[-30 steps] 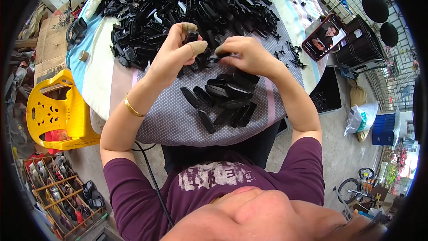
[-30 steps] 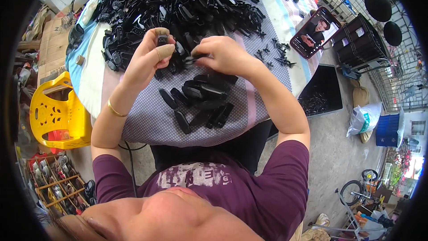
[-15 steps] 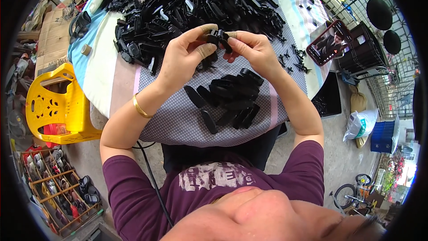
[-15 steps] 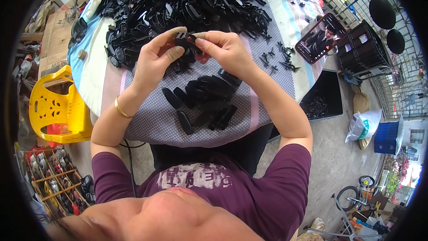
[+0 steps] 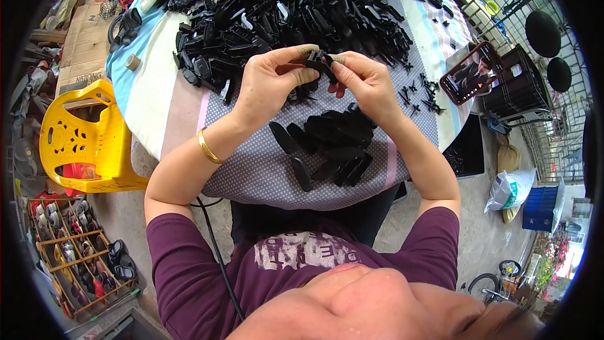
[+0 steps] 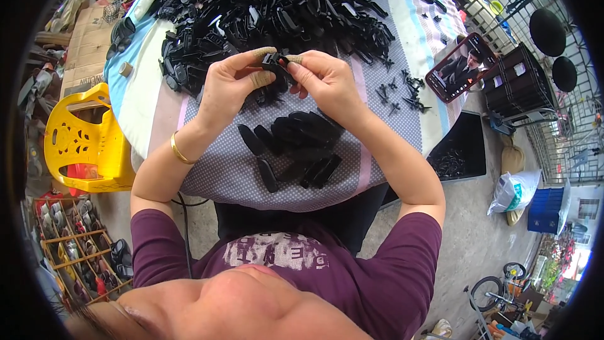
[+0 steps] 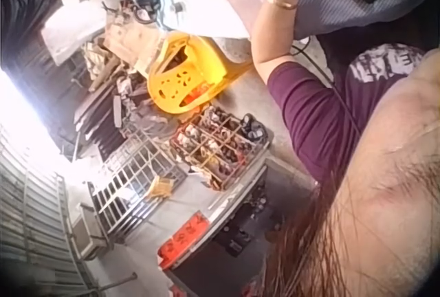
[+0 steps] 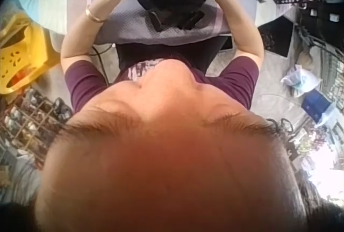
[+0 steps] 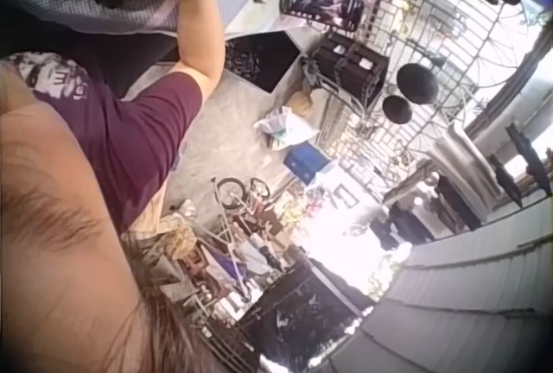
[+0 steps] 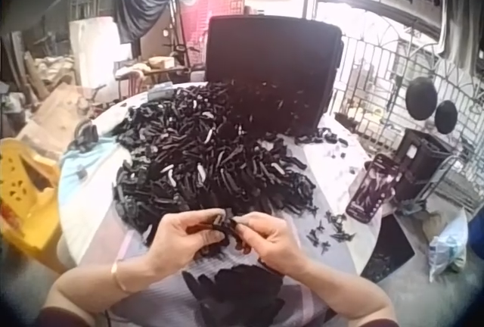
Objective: Assembling small black plastic components by snapping them together in a workshop environment.
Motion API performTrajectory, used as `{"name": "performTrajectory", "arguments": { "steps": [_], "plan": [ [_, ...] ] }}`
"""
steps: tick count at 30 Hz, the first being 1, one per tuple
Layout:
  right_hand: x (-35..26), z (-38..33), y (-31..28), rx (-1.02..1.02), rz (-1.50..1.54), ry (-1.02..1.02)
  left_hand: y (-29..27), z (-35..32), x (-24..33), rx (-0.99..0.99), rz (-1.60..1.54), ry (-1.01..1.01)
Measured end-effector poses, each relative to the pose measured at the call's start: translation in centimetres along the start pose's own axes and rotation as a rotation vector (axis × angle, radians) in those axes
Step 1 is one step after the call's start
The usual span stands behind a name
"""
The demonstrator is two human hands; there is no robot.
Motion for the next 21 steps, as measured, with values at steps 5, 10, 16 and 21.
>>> {"name": "performTrajectory", "arguments": {
  "steps": [5, 10, 16, 21],
  "plan": [
    [-1.4, -0.2, 0.2, 0.066, -0.094, -0.072, -0.2, -0.2, 0.6, 0.024, -0.014, 0.053],
    [-1.9, -0.5, 0.0, 0.103, -0.334, -0.193, 0.7, -0.4, 0.7, 0.003, -0.077, 0.043],
    [-3.4, -0.3, 0.2, 0.187, -0.383, -0.251, 0.5, 0.0, 0.3, -0.056, -0.221, 0.03],
    [-2.8, -0.5, 1.5, -0.058, -0.498, -0.293, 1.1, -0.1, 1.1, -0.164, -0.074, 0.135]
  ]
}}
Point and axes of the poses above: each hand's wrist, its own z-axis towards the middle knuckle, its own y-axis out of the palm, x = y × z, the point moved 9 cm from there along z, towards the middle knuckle, and after that the axes turned 2 degrees about -y, right-handed, at the moved point
